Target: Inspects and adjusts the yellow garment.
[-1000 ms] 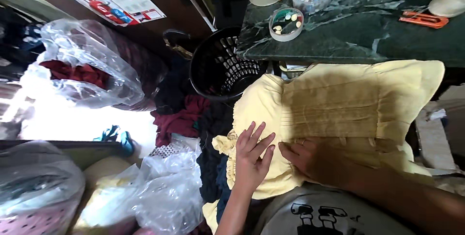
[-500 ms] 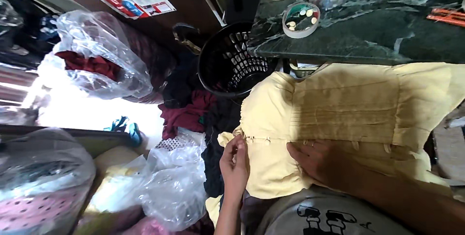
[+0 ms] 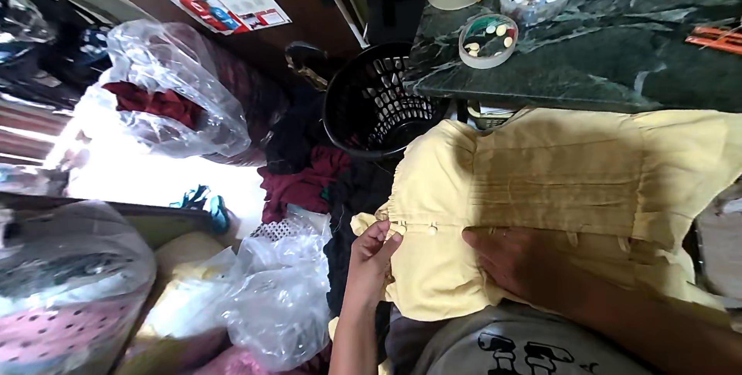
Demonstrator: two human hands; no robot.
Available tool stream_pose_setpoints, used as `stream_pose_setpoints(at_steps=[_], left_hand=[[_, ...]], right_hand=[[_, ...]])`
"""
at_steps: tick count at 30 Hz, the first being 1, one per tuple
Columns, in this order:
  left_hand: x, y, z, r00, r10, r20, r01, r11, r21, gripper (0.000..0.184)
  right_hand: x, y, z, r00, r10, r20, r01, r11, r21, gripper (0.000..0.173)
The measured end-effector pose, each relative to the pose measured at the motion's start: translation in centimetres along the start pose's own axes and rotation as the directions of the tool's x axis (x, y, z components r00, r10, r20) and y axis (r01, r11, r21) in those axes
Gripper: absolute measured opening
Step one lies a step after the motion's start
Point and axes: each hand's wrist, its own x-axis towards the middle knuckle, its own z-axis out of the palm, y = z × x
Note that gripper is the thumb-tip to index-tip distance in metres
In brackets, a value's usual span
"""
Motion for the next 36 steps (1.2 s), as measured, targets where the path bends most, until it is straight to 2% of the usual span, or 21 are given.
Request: stream_pose_setpoints(at_steps=[28, 31, 34, 36], left_hand=[[-0.3, 0.0, 0.2, 1.0, -0.013, -0.003, 0.013, 0.993, -0.119, 0.02], [-0.3, -0.2, 0.4, 0.999, 0.003, -0.037, -0.004, 1.0, -0.022, 0.017], [-0.3, -0.7, 0.9, 0.987, 0.06, -0.148, -0.025, 0.974, 0.224, 0.018], [-0.6, -1.2, 1.2, 0.957, 0.186, -0.222, -0.073, 0.895, 0.44, 0.026]], right_hand=[[0.1, 0.2, -0.1, 0.999, 0.023, -0.036, -0.021, 0.998, 0.054, 0.033], [0.2, 0.2, -0.2, 0.999, 0.031, -0.027, -0.029, 0.997, 0.067, 0.033], [0.3, 0.1, -0.4, 0.997, 0.075, -0.014, -0.073, 0.991, 0.112, 0.033], [0.6, 0.1, -0.6, 0.991, 0.136, 0.013, -0.136, 0.975, 0.177, 0.031]])
